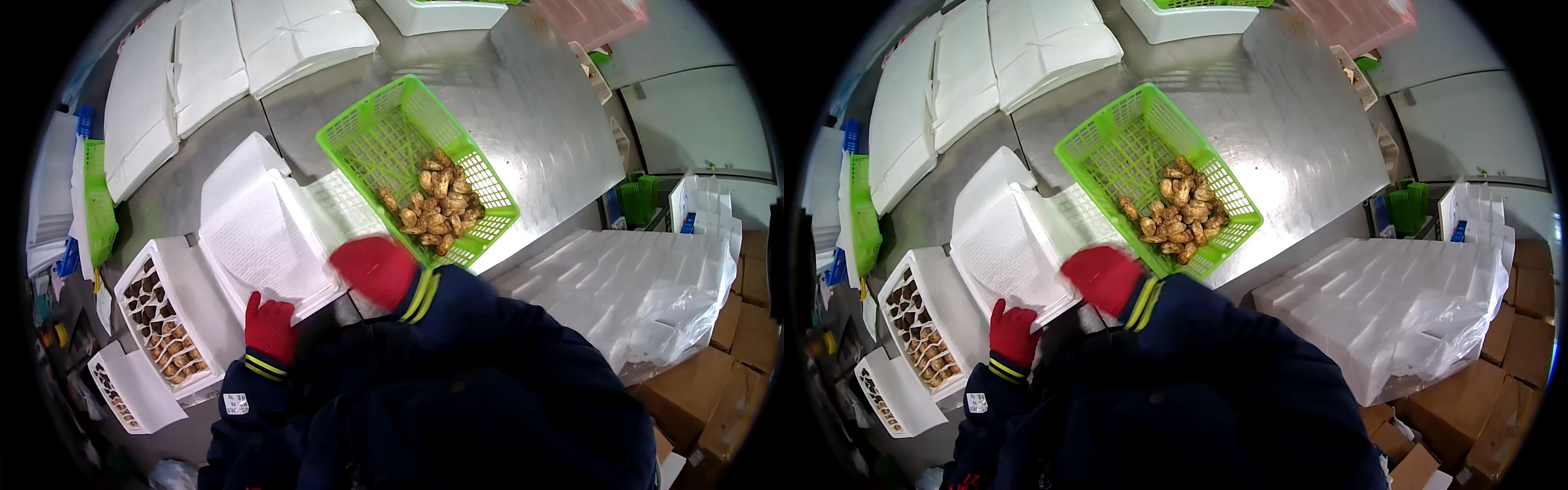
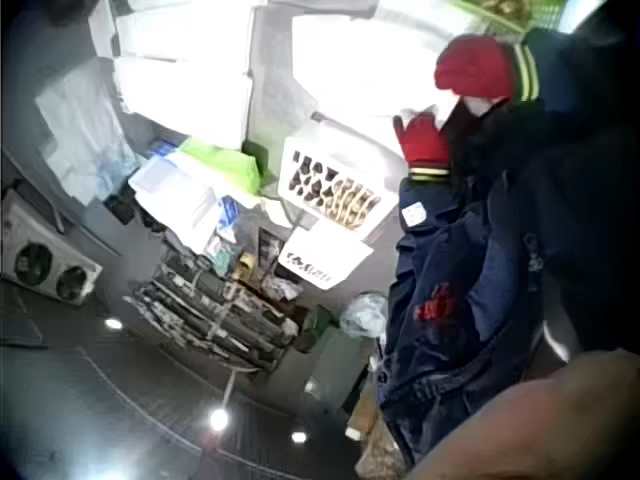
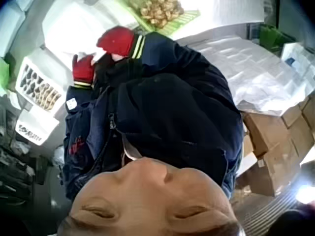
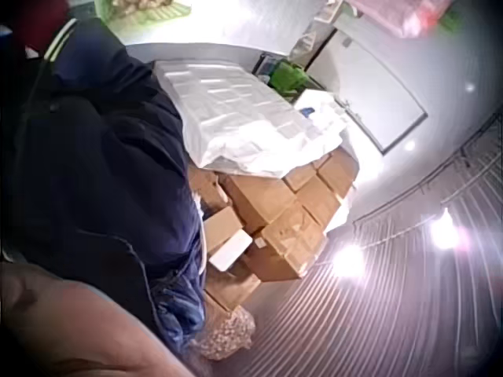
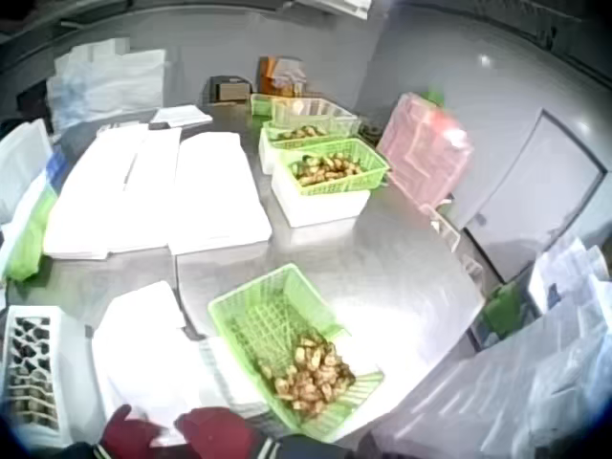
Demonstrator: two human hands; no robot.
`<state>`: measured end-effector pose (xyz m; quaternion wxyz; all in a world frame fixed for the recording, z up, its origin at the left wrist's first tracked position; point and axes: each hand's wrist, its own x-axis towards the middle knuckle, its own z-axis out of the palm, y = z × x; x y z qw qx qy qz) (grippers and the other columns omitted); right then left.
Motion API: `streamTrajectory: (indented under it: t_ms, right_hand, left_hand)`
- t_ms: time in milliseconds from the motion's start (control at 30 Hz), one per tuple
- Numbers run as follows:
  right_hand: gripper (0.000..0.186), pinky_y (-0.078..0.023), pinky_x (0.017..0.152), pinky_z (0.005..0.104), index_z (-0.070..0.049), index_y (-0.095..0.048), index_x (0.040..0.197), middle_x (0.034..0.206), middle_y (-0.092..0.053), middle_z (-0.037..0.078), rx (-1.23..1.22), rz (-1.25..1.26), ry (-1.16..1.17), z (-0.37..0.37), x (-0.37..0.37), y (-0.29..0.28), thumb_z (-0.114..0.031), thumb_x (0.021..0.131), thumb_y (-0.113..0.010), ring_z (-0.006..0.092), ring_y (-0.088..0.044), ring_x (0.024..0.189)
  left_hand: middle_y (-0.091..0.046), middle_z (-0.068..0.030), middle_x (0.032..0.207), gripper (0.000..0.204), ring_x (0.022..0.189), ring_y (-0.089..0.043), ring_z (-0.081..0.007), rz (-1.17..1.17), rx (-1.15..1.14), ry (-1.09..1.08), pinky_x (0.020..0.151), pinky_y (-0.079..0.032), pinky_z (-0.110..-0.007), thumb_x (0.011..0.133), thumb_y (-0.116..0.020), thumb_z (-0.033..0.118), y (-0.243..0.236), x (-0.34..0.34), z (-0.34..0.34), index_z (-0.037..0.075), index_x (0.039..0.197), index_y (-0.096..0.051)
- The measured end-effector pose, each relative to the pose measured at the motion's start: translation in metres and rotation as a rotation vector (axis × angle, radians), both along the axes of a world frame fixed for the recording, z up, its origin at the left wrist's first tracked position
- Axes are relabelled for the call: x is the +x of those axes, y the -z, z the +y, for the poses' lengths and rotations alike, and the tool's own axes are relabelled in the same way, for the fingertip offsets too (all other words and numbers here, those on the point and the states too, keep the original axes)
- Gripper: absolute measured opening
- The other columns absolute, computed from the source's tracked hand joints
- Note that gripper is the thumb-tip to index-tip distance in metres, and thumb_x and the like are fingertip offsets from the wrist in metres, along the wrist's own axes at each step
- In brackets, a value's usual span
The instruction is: The person places a white foam tray on a metal table, lines it with paper, and arranges brown mushrooms from a green basket into the tray. The person then closes the tray with a lid and sets it aside, repeating the process with additional trays.
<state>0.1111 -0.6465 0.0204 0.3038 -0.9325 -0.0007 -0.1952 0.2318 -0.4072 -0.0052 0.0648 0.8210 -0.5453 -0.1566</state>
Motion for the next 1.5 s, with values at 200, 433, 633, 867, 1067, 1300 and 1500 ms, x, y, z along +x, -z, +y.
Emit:
streamTrajectory:
  t_ms: [200,433,633,867,1067,1300,1500]
  right_hand:
    - [0.021,-0.05,0.068,0.045,-0.012,-0.059,0.096,0.095,-0.06,0.013,-0.352,0.654,0.666,-0.146,-0.095,0.079,-0.017,0.075,-0.06,0.0322,-0.062,0.085]
    - [0.007,-0.049,0.07,0.0441,-0.01,-0.063,0.076,0.078,-0.062,0.014,-0.39,0.755,0.626,-0.155,-0.084,0.063,-0.014,0.07,-0.061,0.0352,-0.061,0.082]
    - [0.014,-0.046,0.065,0.0405,-0.007,-0.059,0.079,0.075,-0.057,0.012,-0.016,0.073,-0.151,-0.027,0.027,-0.05,-0.002,0.067,-0.064,0.0316,-0.056,0.073]
    - [0.017,-0.047,0.078,0.0394,-0.009,-0.059,0.095,0.088,-0.06,0.01,-0.176,0.397,-0.382,0.064,0.076,0.051,-0.015,0.08,-0.052,0.0285,-0.059,0.086]
    - [0.014,-0.049,0.072,0.0396,-0.009,-0.06,0.088,0.084,-0.059,0.009,-0.384,0.508,-0.357,0.06,0.084,0.028,-0.015,0.077,-0.055,0.0275,-0.059,0.085]
    - [0.021,-0.052,0.071,0.0405,-0.009,-0.068,0.082,0.089,-0.064,0.01,-0.522,0.588,-0.249,0.06,0.098,0.042,-0.029,0.079,-0.061,0.027,-0.062,0.087]
    - [0.031,-0.052,0.071,0.0412,-0.01,-0.071,0.087,0.09,-0.065,0.011,-0.536,0.679,-0.327,0.061,0.104,0.039,-0.038,0.081,-0.06,0.0281,-0.063,0.089]
  left_hand:
    - [-0.064,-0.008,0.088,0.031,0.087,-0.061,-0.0271,-0.014,0.061,-0.043,0.105,-0.029,-0.047,0.067,-0.073,0.02,0.003,-0.007,-0.009,0.009,0.093,-0.059]
    - [-0.064,-0.0099,0.098,0.04,0.094,-0.06,-0.0274,0.056,0.036,-0.04,0.105,-0.03,-0.048,0.067,-0.073,0.023,0.009,-0.002,-0.001,0.007,0.101,-0.059]
    - [-0.064,-0.0083,0.1,0.029,0.1,-0.059,-0.0282,-0.128,-0.499,-0.255,0.1,-0.037,-0.05,0.072,-0.074,0.009,-0.022,0.025,0.008,0.008,0.098,-0.062]
    - [-0.06,-0.0026,0.076,0.01,0.088,-0.059,-0.0202,-0.11,-0.15,-0.001,0.107,-0.028,-0.046,0.074,-0.058,0.013,-0.007,0.033,-0.005,0.015,0.081,-0.064]
    - [-0.063,-0.0051,0.073,0.01,0.082,-0.061,-0.0213,-0.041,-0.106,0.112,0.096,-0.038,-0.041,0.073,-0.062,0.02,-0.005,0.038,-0.008,0.013,0.079,-0.067]
    - [-0.064,-0.0054,0.076,0.008,0.084,-0.061,-0.021,-0.146,0.016,-0.015,0.089,-0.042,-0.039,0.074,-0.06,0.018,0.003,0.041,-0.022,0.013,0.078,-0.066]
    - [-0.064,-0.0052,0.078,0.008,0.084,-0.061,-0.0209,-0.186,0.118,-0.053,0.082,-0.044,-0.038,0.073,-0.06,0.018,0.01,0.048,-0.033,0.014,0.077,-0.065]
